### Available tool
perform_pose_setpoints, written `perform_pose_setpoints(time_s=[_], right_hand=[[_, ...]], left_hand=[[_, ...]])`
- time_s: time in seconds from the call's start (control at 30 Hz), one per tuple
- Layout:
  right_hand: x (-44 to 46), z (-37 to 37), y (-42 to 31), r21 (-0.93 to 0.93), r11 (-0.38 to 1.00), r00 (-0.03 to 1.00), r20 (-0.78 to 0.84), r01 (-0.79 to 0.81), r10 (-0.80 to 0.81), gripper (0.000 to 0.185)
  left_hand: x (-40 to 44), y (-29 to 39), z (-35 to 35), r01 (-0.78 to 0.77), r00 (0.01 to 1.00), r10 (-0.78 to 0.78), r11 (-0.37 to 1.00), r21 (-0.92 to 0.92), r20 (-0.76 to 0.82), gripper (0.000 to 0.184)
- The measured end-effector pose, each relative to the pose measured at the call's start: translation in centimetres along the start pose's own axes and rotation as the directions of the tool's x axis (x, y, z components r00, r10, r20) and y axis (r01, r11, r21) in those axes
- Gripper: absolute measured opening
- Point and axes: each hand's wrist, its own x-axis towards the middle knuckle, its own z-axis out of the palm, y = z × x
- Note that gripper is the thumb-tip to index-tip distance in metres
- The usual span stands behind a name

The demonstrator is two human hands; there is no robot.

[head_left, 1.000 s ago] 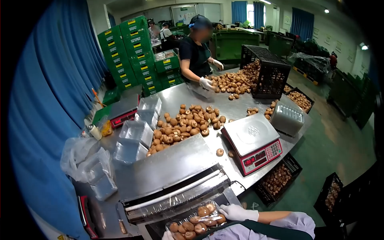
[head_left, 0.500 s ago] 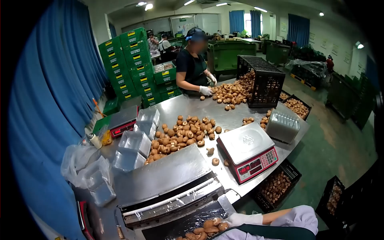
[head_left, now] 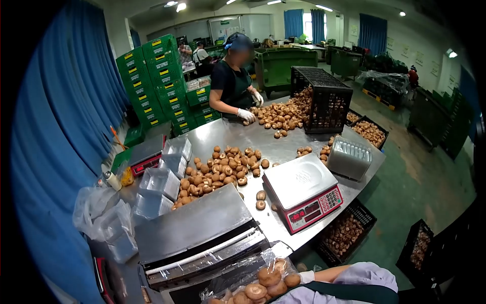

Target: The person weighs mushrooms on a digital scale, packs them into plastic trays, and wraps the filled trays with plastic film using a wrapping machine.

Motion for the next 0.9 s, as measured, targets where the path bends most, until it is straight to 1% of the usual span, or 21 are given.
perform_pose_setpoints(time_s=[0.1, 0.17, 0.23, 0.27, 0.3, 0.33, 0.37, 0.43, 0.47, 0.5, 0.6, 0.67, 0.73, 0.8, 0.83, 0.87, 0.9], right_hand=[[-1.8, -1.0, -3.5, 0.005, 1.0, 0.999, -0.032, 0.025, -0.025, 0.031], [-3.1, -2.2, -6.9, 0.101, 0.994, 0.999, -0.048, 0.03, -0.025, 0.031], [-4.0, -3.8, -10.3, 0.318, 0.948, 1.0, 0.003, 0.026, -0.028, 0.032], [-4.4, -4.7, -11.4, 0.503, 0.864, 0.992, 0.114, -0.016, -0.048, 0.033], [-4.9, -4.6, -11.8, 0.489, 0.87, 0.946, 0.307, -0.062, -0.105, 0.037], [-5.5, -3.8, -11.9, 0.47, 0.877, 0.858, 0.488, -0.105, -0.158, 0.045], [-6.0, -2.8, -12.0, 0.47, 0.875, 0.858, 0.492, -0.115, -0.152, 0.045], [-6.7, -1.5, -12.3, 0.314, 0.949, 0.722, 0.66, -0.017, -0.205, 0.05], [-6.7, -1.2, -12.7, 0.243, 0.97, 0.674, 0.712, 0.026, -0.196, 0.049], [-6.7, -1.6, -13.2, 0.188, 0.981, 0.661, 0.73, 0.052, -0.174, 0.048], [-6.5, -3.5, -14.1, 0.016, 0.996, 0.702, 0.709, 0.083, -0.07, 0.046], [-6.6, -5.1, -14.5, -0.075, 0.994, 0.733, 0.68, 0.083, -0.009, 0.045], [-6.7, -6.3, -14.9, -0.155, 0.985, 0.756, 0.653, 0.077, 0.044, 0.043], [-6.9, -7.4, -15.2, -0.219, 0.973, 0.774, 0.627, 0.066, 0.088, 0.042], [-6.9, -7.8, -15.2, -0.247, 0.967, 0.779, 0.617, 0.061, 0.108, 0.041], [-7.0, -8.2, -15.4, -0.272, 0.961, 0.786, 0.605, 0.054, 0.127, 0.04], [-7.1, -8.7, -15.5, -0.299, 0.953, 0.792, 0.592, 0.048, 0.146, 0.039]], left_hand=[[0.4, 0.4, 1.2, 0.018, 1.0, -0.019, 1.0, -0.014, -0.01, 0.03], [0.6, 0.8, 2.5, 0.032, 0.999, -0.033, 0.999, -0.026, -0.016, 0.03], [1.0, 1.3, 3.8, 0.047, 0.998, -0.048, 0.998, -0.044, -0.026, 0.03], [1.1, 1.5, 4.4, 0.055, 0.998, -0.056, 0.997, -0.05, -0.03, 0.03], [1.3, 1.7, 5.1, 0.062, 0.997, -0.064, 0.996, -0.058, -0.033, 0.03], [1.4, 2.1, 5.8, 0.07, 0.997, -0.072, 0.995, -0.066, -0.034, 0.03], [1.6, 2.5, 6.5, 0.075, 0.996, -0.078, 0.994, -0.074, -0.036, 0.031], [1.7, 3.0, 7.9, 0.087, 0.995, -0.091, 0.992, -0.091, -0.043, 0.031], [1.9, 3.4, 8.5, 0.091, 0.994, -0.096, 0.99, -0.104, -0.048, 0.031], [2.1, 3.8, 9.1, 0.091, 0.994, -0.097, 0.989, -0.116, -0.052, 0.031], [2.6, 5.1, 9.4, 0.104, 0.991, -0.12, 0.974, -0.202, -0.065, 0.032], [2.8, 5.7, 7.7, 0.134, 0.986, -0.162, 0.918, -0.373, -0.045, 0.033], [1.5, 8.0, 6.9, 0.155, 0.985, -0.173, 0.905, -0.397, -0.009, 0.033], [-0.5, 13.3, 8.5, 0.128, 0.991, -0.135, 0.961, -0.244, -0.01, 0.037], [-1.2, 14.2, 9.6, 0.07, 0.997, -0.069, 0.994, -0.082, 0.021, 0.041], [-1.8, 15.8, 11.2, -0.113, 0.992, 0.098, 0.97, 0.217, 0.08, 0.038], [-2.2, 15.9, 12.9, -0.258, 0.965, 0.254, 0.864, 0.432, 0.068, 0.034]])
